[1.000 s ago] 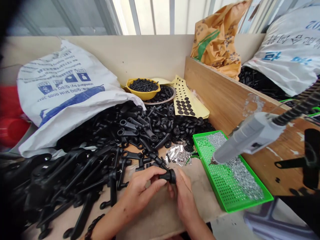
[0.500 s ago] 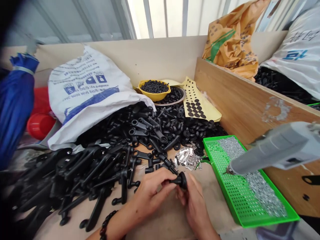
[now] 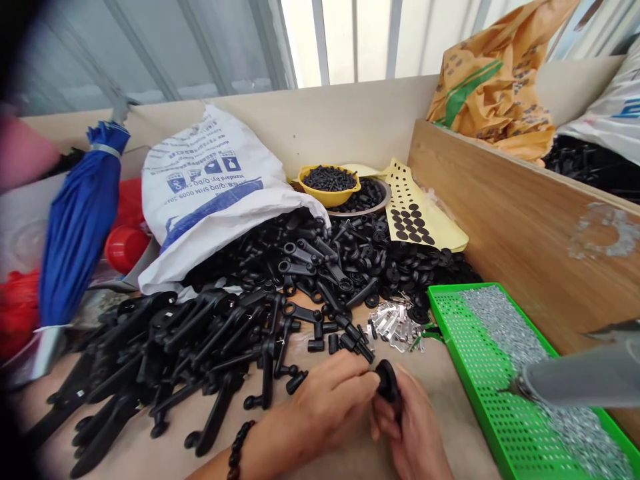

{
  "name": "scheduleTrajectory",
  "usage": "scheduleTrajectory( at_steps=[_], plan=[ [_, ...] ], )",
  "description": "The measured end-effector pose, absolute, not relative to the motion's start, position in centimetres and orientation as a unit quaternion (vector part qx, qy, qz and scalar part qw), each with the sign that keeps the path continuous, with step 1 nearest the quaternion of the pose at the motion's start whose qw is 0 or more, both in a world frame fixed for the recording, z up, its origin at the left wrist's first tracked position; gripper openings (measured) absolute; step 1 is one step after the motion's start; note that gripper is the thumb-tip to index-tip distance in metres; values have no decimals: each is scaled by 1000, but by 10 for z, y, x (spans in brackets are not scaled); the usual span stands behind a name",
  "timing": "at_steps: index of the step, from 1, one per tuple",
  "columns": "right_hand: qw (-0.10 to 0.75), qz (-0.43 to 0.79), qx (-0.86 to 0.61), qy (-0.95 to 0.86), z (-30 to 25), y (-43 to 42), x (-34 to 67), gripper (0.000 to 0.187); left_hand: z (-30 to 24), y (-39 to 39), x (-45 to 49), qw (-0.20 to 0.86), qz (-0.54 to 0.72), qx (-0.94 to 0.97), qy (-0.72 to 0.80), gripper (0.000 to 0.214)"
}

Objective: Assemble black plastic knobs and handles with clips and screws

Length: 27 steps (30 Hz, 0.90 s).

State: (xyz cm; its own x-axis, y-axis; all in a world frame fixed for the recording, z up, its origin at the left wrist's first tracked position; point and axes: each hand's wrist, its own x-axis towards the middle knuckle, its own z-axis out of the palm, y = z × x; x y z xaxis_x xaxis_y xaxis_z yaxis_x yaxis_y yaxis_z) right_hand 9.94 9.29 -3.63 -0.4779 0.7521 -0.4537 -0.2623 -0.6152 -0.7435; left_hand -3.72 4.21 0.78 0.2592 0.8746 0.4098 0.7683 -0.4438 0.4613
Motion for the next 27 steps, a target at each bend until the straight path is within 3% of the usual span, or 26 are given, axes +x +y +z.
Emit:
scheduleTrajectory(
  at_steps=[3,7,11,13,22,27],
  plan=[
    [325,795,-399,-321,-34,93,100,50,14,43,-42,61,277,823,493,29],
    [337,773,-394,-365,-27,100,101,50,27,50,-72,89,268,794,538,20],
    [367,742,-389,-403,-23,106,104,47,21,64,-113,32,31,724,688,22],
    [370,736,-384,-416,-24,108,105,47,10,71,-126,21,-30,708,705,30],
    [388,719,-359,-452,-26,114,110,40,6,85,-136,26,-48,719,693,30],
    [378,724,-354,-455,-25,113,106,42,2,88,-141,42,-9,715,698,42]
  ],
)
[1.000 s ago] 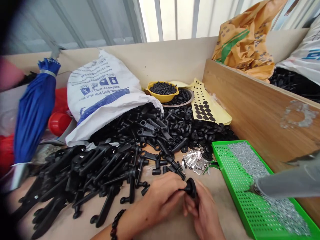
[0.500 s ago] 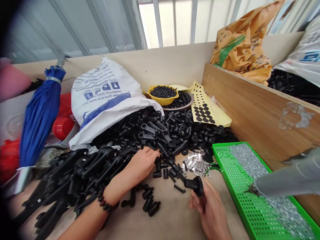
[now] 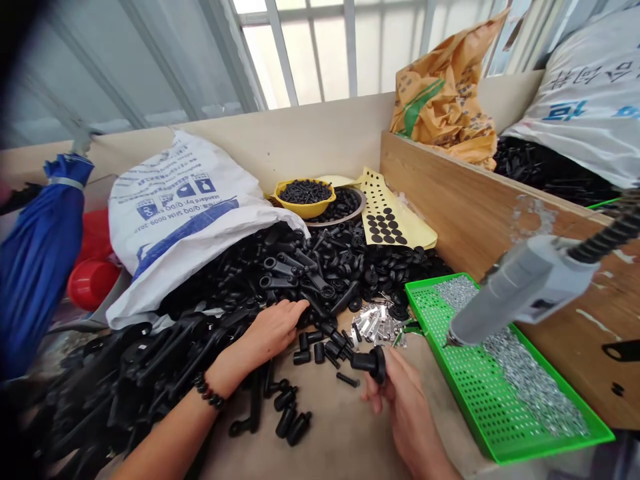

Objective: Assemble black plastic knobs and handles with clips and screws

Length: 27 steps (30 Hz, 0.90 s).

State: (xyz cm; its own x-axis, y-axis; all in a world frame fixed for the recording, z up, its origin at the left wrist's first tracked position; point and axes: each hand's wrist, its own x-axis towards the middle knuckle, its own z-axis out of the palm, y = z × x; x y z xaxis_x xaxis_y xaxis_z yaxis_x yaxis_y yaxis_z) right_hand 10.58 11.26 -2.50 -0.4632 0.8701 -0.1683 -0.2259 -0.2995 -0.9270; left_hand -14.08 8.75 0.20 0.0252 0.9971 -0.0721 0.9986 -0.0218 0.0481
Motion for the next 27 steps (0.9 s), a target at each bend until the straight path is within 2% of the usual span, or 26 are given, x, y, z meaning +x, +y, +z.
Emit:
scheduleTrajectory(
  at_steps=[4,6,8,10,13,18,23,27],
  plan=[
    [382,727,-344,-456,-25,112,106,41,6,89,-149,45,73,704,705,48],
    [392,723,-342,-455,-25,114,105,39,15,88,-148,57,146,683,713,44],
    [404,722,-344,-445,-24,115,103,37,24,85,-137,127,294,637,702,32],
    [409,728,-352,-422,-22,117,99,37,30,81,-119,240,465,559,643,23],
    [408,748,-355,-384,-17,119,95,40,27,73,-86,365,583,466,556,22],
    [448,734,-344,-378,-8,120,100,34,8,64,-58,398,596,384,582,20],
    [455,694,-355,-431,-9,122,106,31,3,56,-52,430,563,385,592,38],
    [438,664,-371,-478,-17,123,108,34,-1,54,-44,488,569,385,538,42]
  ],
)
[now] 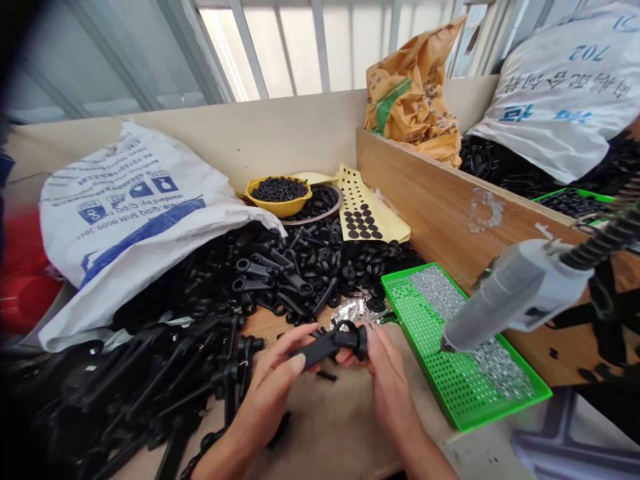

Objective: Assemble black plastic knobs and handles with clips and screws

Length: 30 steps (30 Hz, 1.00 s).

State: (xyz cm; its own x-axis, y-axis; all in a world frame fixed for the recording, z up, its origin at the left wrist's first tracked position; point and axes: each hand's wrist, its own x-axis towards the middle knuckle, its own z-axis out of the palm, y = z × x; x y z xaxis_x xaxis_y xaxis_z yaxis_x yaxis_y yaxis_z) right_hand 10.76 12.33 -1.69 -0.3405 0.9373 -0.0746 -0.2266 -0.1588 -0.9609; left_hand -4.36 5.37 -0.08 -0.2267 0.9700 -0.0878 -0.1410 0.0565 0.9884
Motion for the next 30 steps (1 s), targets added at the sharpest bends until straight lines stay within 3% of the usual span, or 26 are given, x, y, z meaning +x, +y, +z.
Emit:
scheduleTrajectory(
  at_steps=[6,14,21,24,30],
  plan=[
    [391,619,-377,-567,-22,121,114,34,-4,54,-28,622,538,279,497,48],
    [403,632,-409,-520,-19,119,114,32,5,48,-18,670,548,276,419,55],
    [414,705,-363,-447,-13,121,111,28,0,48,-17,640,580,275,422,57],
    [409,638,-400,-515,-15,123,115,31,-3,47,-18,610,581,309,441,59],
    [398,391,-422,-715,-16,123,122,31,-6,44,-18,544,530,400,514,66]
  ],
)
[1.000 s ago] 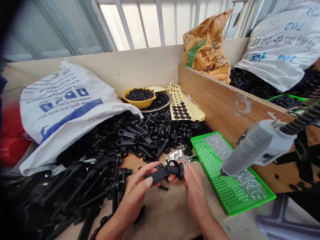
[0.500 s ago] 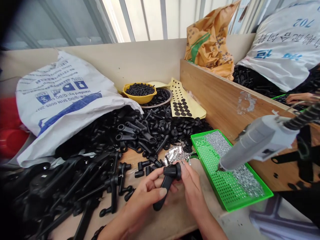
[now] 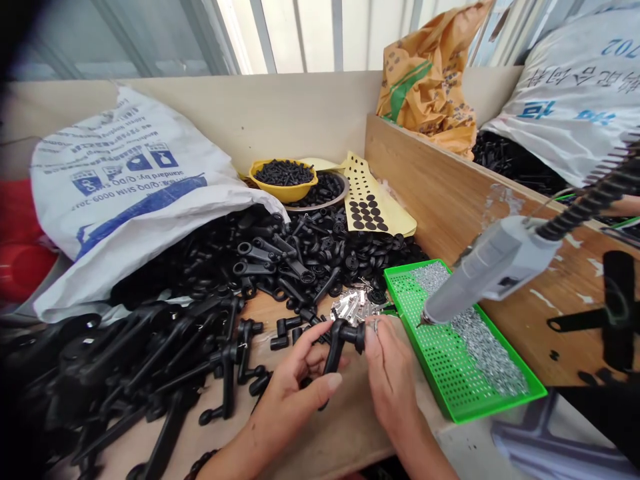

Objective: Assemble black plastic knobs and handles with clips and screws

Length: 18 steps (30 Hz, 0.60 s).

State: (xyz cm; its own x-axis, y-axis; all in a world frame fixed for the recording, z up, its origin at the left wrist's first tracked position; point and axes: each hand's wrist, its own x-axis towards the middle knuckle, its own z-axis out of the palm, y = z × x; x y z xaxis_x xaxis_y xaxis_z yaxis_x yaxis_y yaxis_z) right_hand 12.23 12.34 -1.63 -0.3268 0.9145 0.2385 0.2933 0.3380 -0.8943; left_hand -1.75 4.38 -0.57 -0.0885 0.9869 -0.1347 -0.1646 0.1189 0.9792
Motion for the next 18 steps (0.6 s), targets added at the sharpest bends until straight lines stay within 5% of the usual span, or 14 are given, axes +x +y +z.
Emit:
scheduleTrajectory(
  at_steps=[18],
  plan=[
    [350,369,-415,-754,-22,124,123,33,6,47,-11,467,478,457,587,58]
  ],
)
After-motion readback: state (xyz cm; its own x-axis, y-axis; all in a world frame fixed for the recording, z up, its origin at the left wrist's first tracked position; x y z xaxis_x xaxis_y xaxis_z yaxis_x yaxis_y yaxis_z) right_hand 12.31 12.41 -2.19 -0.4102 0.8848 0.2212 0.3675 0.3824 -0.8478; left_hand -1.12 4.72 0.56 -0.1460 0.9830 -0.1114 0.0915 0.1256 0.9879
